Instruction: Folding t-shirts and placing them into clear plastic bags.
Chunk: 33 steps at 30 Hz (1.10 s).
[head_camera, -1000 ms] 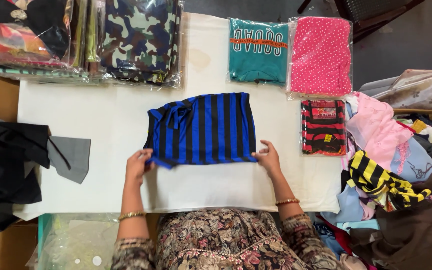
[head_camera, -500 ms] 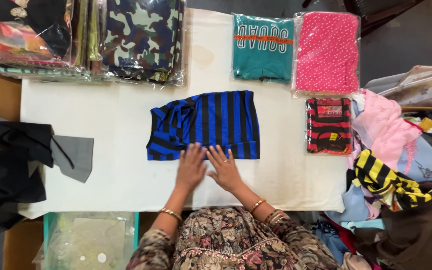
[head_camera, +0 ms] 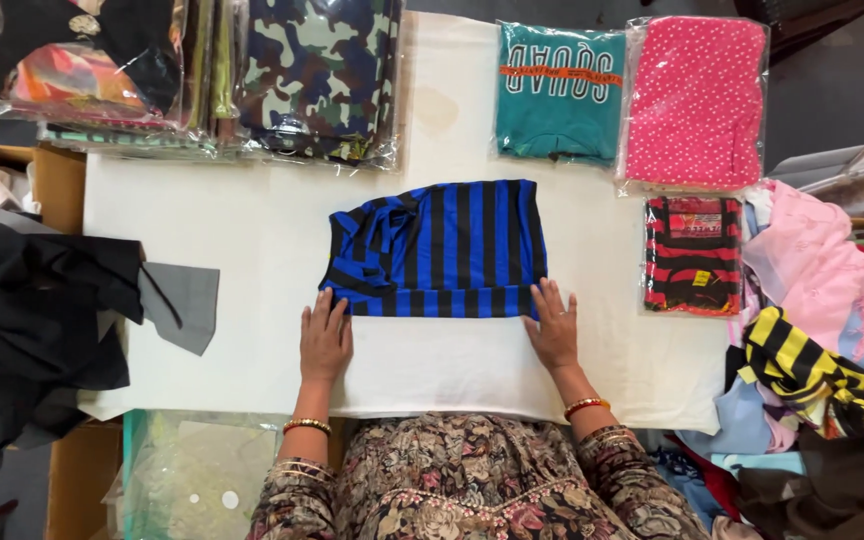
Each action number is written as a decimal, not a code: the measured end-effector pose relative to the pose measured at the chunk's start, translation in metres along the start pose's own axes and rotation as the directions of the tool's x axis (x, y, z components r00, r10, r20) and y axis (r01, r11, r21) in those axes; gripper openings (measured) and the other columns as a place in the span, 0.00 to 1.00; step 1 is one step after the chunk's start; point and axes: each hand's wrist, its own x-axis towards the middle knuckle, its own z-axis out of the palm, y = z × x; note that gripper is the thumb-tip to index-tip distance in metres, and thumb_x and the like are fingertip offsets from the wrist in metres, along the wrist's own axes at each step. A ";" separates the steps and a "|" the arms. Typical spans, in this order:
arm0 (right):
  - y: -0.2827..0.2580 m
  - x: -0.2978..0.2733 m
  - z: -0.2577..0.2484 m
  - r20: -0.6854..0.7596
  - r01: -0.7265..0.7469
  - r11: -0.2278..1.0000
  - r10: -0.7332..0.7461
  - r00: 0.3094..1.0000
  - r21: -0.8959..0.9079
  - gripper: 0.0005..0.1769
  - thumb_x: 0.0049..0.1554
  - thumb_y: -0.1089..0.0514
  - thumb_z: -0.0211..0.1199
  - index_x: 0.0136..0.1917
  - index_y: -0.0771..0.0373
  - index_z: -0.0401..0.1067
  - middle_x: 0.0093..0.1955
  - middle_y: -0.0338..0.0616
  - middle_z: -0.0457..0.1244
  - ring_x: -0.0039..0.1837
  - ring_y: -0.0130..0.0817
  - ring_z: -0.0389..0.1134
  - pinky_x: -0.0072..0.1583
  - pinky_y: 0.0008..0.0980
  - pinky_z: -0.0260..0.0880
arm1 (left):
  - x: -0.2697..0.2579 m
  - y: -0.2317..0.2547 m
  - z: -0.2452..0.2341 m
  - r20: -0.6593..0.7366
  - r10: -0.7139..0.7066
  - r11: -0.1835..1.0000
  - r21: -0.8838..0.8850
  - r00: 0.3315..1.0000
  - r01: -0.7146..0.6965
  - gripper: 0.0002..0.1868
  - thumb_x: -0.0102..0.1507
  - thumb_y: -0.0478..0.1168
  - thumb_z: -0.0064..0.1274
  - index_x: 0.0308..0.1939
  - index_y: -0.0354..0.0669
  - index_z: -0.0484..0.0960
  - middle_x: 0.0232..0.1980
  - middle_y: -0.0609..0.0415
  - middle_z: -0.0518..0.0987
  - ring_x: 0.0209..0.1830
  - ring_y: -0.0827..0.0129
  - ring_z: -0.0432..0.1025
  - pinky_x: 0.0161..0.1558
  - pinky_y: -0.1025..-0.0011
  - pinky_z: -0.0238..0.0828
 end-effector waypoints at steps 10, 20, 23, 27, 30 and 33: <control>-0.006 0.015 -0.016 -0.273 0.052 0.996 -0.071 0.959 -0.076 0.08 0.57 0.62 0.65 0.51 0.57 0.76 0.70 0.44 0.65 0.76 0.42 0.60 0.75 0.49 0.57 | 0.033 0.011 -0.016 -0.142 0.054 0.992 -0.107 0.988 -0.070 0.17 0.57 0.38 0.58 0.49 0.41 0.80 0.65 0.43 0.73 0.69 0.47 0.64 0.69 0.44 0.55; 0.003 0.004 -0.058 -0.308 0.038 0.993 -0.070 0.949 -0.109 0.08 0.56 0.65 0.66 0.49 0.56 0.75 0.61 0.37 0.67 0.69 0.40 0.64 0.68 0.43 0.62 | 0.009 0.009 -0.020 -0.047 0.123 0.989 0.085 0.991 -0.119 0.07 0.61 0.36 0.58 0.43 0.47 0.80 0.51 0.57 0.79 0.64 0.62 0.70 0.76 0.46 0.52; -0.001 -0.004 -0.061 -0.231 0.076 0.989 -0.105 0.967 -0.130 0.08 0.54 0.64 0.67 0.48 0.55 0.75 0.61 0.39 0.67 0.68 0.42 0.64 0.67 0.44 0.62 | -0.004 0.016 -0.019 -0.012 0.120 0.984 0.134 0.993 -0.118 0.08 0.60 0.39 0.58 0.42 0.48 0.80 0.53 0.57 0.79 0.65 0.62 0.69 0.75 0.42 0.47; -0.017 0.013 -0.069 -0.157 0.106 0.994 -0.108 0.982 -0.022 0.16 0.46 0.66 0.65 0.48 0.55 0.77 0.61 0.42 0.67 0.66 0.44 0.64 0.65 0.46 0.62 | 0.013 0.043 -0.030 -0.090 0.058 0.997 0.048 0.994 -0.054 0.15 0.56 0.46 0.62 0.44 0.47 0.81 0.54 0.52 0.78 0.64 0.55 0.67 0.69 0.36 0.43; -0.010 0.057 -0.061 -0.229 0.015 0.978 0.033 0.973 0.207 0.13 0.54 0.66 0.64 0.52 0.56 0.76 0.61 0.41 0.67 0.65 0.45 0.65 0.66 0.42 0.66 | 0.043 0.059 -0.023 -0.113 -0.057 0.996 -0.080 0.992 0.048 0.13 0.61 0.46 0.61 0.48 0.49 0.81 0.54 0.54 0.78 0.60 0.58 0.68 0.71 0.44 0.53; -0.014 0.119 -0.063 -0.189 -0.037 0.965 0.089 0.978 0.260 0.13 0.55 0.64 0.64 0.54 0.57 0.75 0.60 0.43 0.67 0.64 0.48 0.65 0.66 0.43 0.66 | 0.092 0.075 -0.027 -0.141 0.030 0.989 -0.142 0.990 -0.050 0.26 0.57 0.40 0.58 0.60 0.45 0.80 0.60 0.44 0.75 0.57 0.51 0.67 0.59 0.46 0.57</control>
